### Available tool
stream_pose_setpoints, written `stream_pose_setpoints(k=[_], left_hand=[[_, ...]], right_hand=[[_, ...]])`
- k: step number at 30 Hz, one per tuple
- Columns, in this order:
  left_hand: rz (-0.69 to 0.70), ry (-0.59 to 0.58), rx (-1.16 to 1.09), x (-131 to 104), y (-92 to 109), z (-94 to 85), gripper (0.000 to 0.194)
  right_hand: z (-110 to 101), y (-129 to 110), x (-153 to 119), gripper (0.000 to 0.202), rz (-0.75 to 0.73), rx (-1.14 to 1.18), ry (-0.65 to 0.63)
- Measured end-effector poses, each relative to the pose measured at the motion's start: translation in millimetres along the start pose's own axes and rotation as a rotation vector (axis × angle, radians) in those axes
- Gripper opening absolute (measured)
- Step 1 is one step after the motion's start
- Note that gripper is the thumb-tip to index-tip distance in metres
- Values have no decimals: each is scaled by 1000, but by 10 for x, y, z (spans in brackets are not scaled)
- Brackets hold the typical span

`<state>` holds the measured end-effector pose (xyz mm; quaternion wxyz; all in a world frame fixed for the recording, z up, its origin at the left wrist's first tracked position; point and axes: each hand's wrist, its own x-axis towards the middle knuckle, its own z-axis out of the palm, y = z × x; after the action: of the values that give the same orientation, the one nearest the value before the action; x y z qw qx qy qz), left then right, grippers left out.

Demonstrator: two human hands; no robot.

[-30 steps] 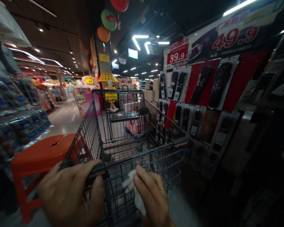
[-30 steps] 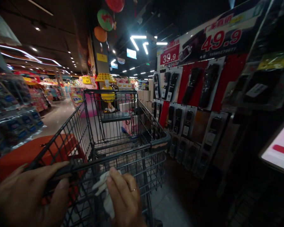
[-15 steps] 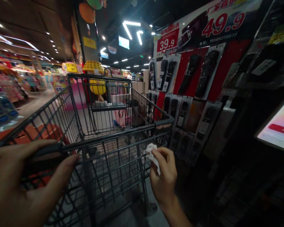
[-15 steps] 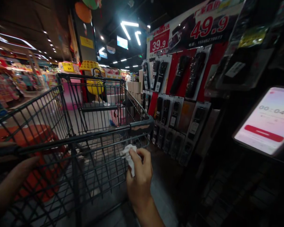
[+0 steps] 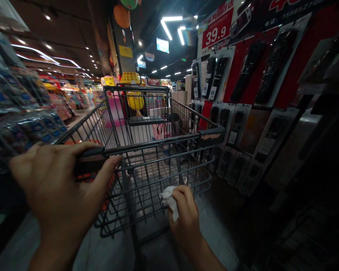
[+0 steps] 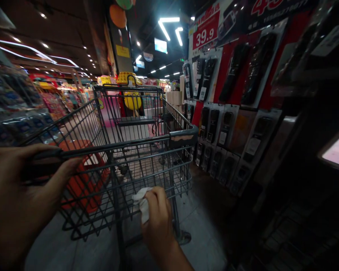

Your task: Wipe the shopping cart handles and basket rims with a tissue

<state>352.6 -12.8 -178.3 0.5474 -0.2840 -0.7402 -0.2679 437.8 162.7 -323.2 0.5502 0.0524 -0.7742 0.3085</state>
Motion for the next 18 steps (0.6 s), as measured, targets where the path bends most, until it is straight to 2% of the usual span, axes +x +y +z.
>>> stream_pose_setpoints(k=[2,4,7,10,13,18], left_hand=[[24,23,69,24,62,-14,39],[29,21,97,34,126,-25,38],[23,3,112,27,215,-33,33],[46,-1,130,12,280,-30,33],[59,10,144,5,307,-7,33],[89,65,184,19,303,28,31]], right_hand=[[-89,79,-74,35,-12,-24,-28],[-200,164,-94,34,-11,-57,-3],[-381,312,-12,25,46,-113,108],[-511,452,112,18,158,-199,287],[-522,501,151,18,250,-235,388],[-414,383,75,12,289,-149,312]])
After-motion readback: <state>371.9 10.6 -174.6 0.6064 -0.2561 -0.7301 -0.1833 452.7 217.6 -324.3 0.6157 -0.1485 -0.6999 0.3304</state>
